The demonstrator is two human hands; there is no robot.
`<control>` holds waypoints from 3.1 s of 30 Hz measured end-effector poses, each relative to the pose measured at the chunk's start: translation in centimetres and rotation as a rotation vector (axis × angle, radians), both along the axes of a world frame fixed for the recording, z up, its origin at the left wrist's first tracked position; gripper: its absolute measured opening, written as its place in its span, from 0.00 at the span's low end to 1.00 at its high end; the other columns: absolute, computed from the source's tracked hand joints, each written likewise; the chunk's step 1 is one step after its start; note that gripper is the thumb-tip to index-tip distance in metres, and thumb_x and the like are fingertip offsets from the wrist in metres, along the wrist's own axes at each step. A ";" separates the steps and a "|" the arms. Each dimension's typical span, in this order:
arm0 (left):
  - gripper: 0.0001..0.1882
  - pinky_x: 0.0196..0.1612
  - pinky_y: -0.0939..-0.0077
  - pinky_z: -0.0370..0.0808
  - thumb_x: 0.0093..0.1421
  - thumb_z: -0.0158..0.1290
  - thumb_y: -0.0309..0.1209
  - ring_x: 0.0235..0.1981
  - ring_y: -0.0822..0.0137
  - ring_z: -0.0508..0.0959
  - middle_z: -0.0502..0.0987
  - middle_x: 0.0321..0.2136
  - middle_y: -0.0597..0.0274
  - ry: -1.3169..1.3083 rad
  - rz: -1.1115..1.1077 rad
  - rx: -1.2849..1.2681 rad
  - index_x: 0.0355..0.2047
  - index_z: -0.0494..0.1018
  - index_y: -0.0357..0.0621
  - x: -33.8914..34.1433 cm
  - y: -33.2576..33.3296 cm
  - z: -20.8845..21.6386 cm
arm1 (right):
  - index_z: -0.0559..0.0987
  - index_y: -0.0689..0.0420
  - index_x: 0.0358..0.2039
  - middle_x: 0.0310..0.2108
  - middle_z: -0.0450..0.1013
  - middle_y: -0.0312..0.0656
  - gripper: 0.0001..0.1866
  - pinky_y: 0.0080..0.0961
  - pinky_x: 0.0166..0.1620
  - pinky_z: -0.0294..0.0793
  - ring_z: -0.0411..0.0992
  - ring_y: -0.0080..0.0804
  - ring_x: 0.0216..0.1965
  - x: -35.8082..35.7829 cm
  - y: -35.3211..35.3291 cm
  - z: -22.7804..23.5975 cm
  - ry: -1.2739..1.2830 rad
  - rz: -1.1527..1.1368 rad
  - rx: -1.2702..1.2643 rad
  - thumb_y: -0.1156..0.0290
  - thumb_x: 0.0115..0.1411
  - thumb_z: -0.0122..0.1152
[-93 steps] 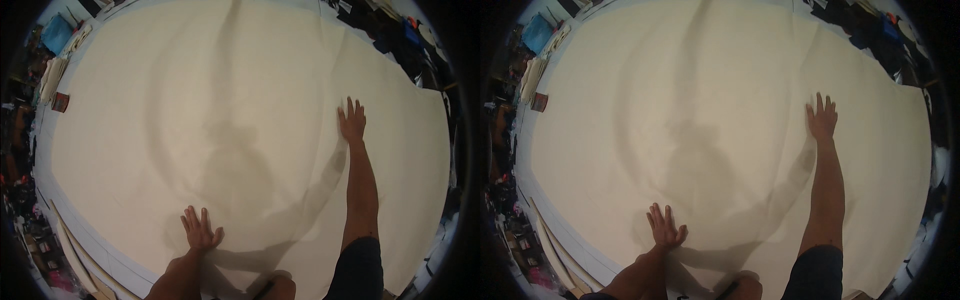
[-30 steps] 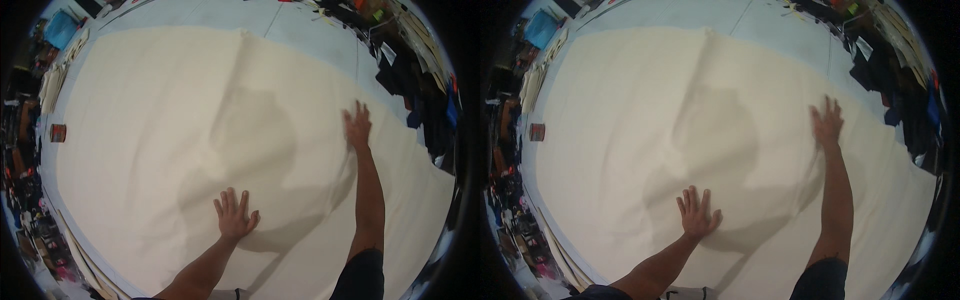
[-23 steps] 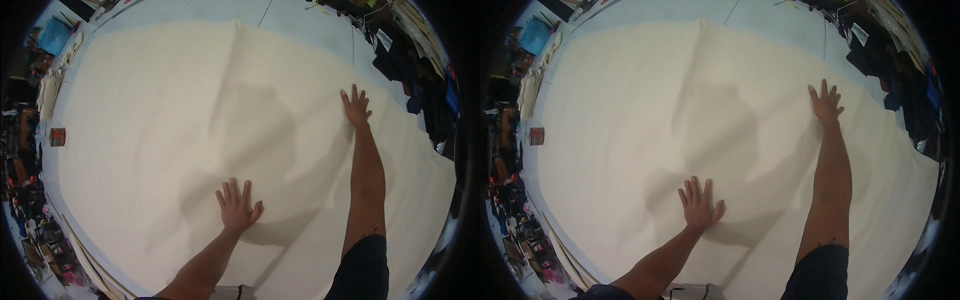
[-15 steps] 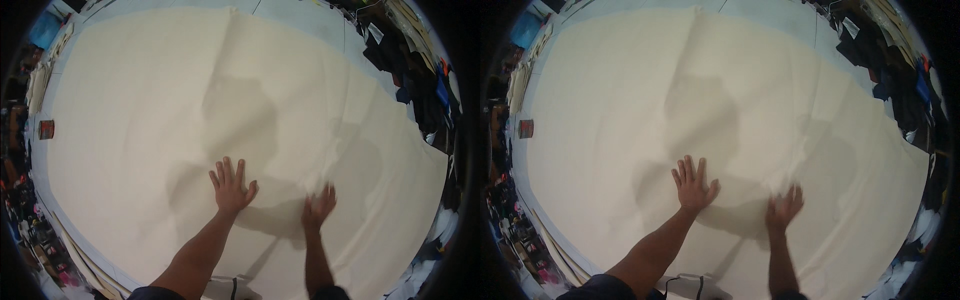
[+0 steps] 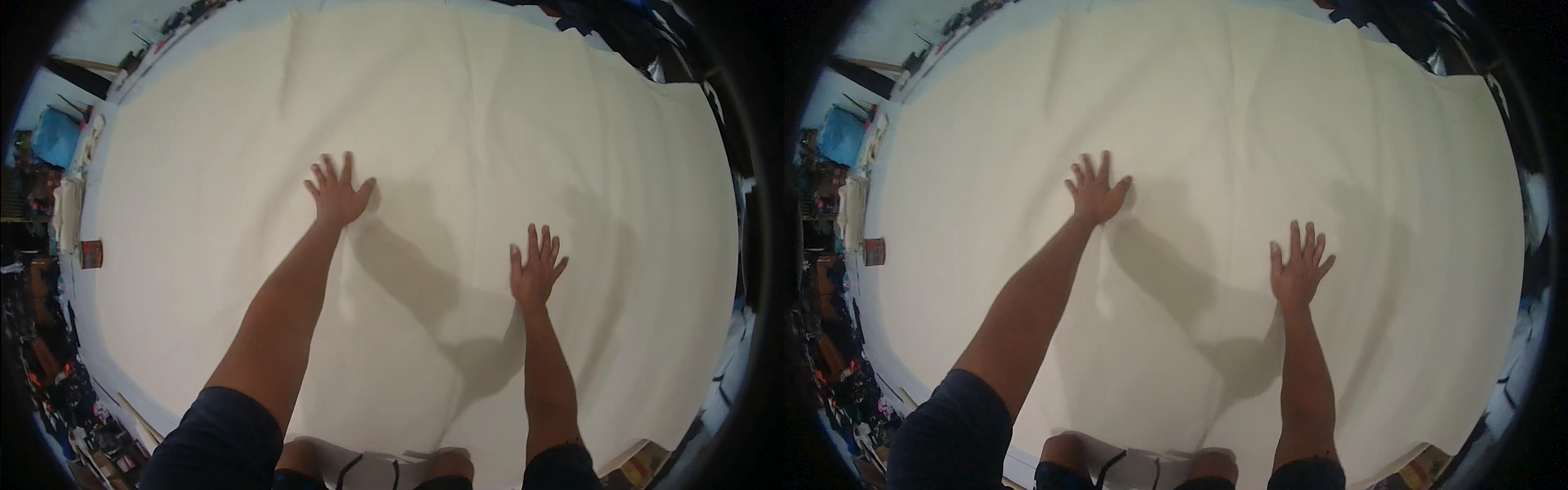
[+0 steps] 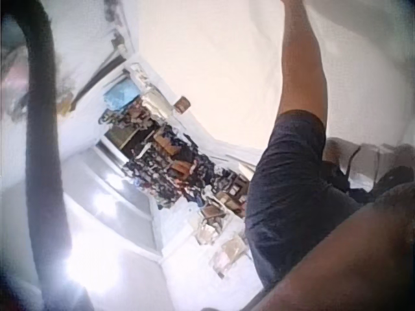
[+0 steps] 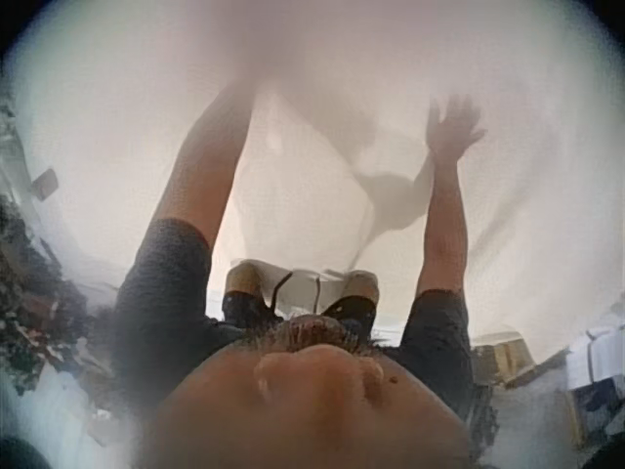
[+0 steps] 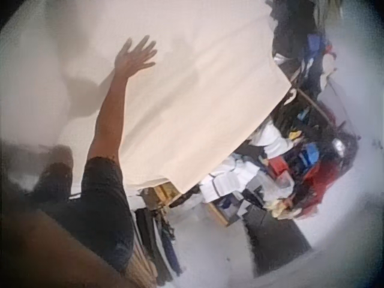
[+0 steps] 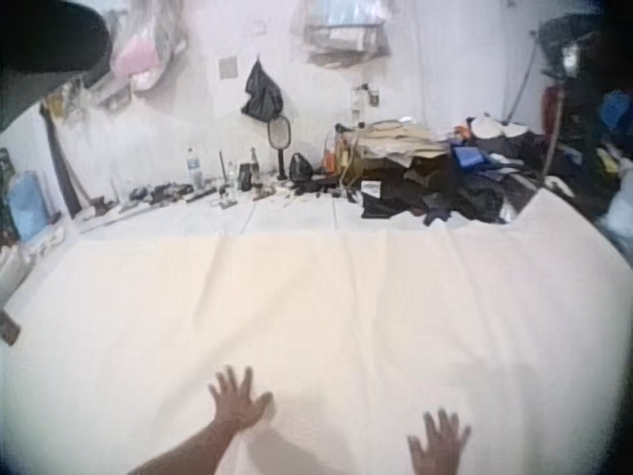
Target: The person spreads a large piece of off-white fabric on a tiled floor, uses a wooden dowel to align and measure it, and then cuts the fabric with shears. The person repeats the measuring and cutting process on another section of the fabric.
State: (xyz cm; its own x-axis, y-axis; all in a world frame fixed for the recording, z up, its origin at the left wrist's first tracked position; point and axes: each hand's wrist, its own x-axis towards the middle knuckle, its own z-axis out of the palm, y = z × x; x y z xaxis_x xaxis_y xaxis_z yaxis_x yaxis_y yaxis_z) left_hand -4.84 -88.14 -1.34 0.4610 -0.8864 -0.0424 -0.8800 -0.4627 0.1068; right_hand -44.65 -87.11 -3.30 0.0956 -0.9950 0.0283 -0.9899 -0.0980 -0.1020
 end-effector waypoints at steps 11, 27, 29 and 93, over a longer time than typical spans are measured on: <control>0.21 0.58 0.58 0.68 0.61 0.56 0.37 0.54 0.45 0.73 0.75 0.50 0.43 0.390 0.016 -0.030 0.51 0.74 0.37 5.3 57.5 8.4 | 0.58 0.52 0.68 0.68 0.54 0.52 0.33 0.56 0.67 0.51 0.52 0.53 0.69 -10.6 11.3 4.1 0.012 0.004 -0.205 0.52 0.67 0.51; 0.29 0.59 0.58 0.68 0.62 0.49 0.52 0.54 0.46 0.74 0.76 0.50 0.43 0.663 0.581 0.062 0.49 0.77 0.38 -8.0 102.9 4.3 | 0.68 0.68 0.59 0.57 0.66 0.62 0.32 0.43 0.64 0.59 0.62 0.57 0.60 -25.0 64.2 2.2 -0.382 -0.204 0.198 0.57 0.63 0.58; 0.24 0.56 0.60 0.71 0.60 0.53 0.46 0.51 0.48 0.76 0.77 0.49 0.44 0.713 0.528 0.005 0.48 0.77 0.39 -8.2 99.5 6.3 | 0.68 0.67 0.59 0.57 0.66 0.61 0.30 0.43 0.64 0.59 0.63 0.56 0.60 -25.2 62.3 2.7 -0.403 -0.108 0.184 0.59 0.62 0.58; 0.41 0.68 0.39 0.41 0.64 0.49 0.55 0.71 0.38 0.44 0.45 0.69 0.37 -0.019 0.111 -0.099 0.70 0.50 0.49 4.6 89.4 -3.3 | 0.79 0.57 0.33 0.32 0.72 0.38 0.09 0.36 0.49 0.69 0.72 0.37 0.40 -12.5 68.6 3.1 -0.154 0.957 0.006 0.72 0.49 0.61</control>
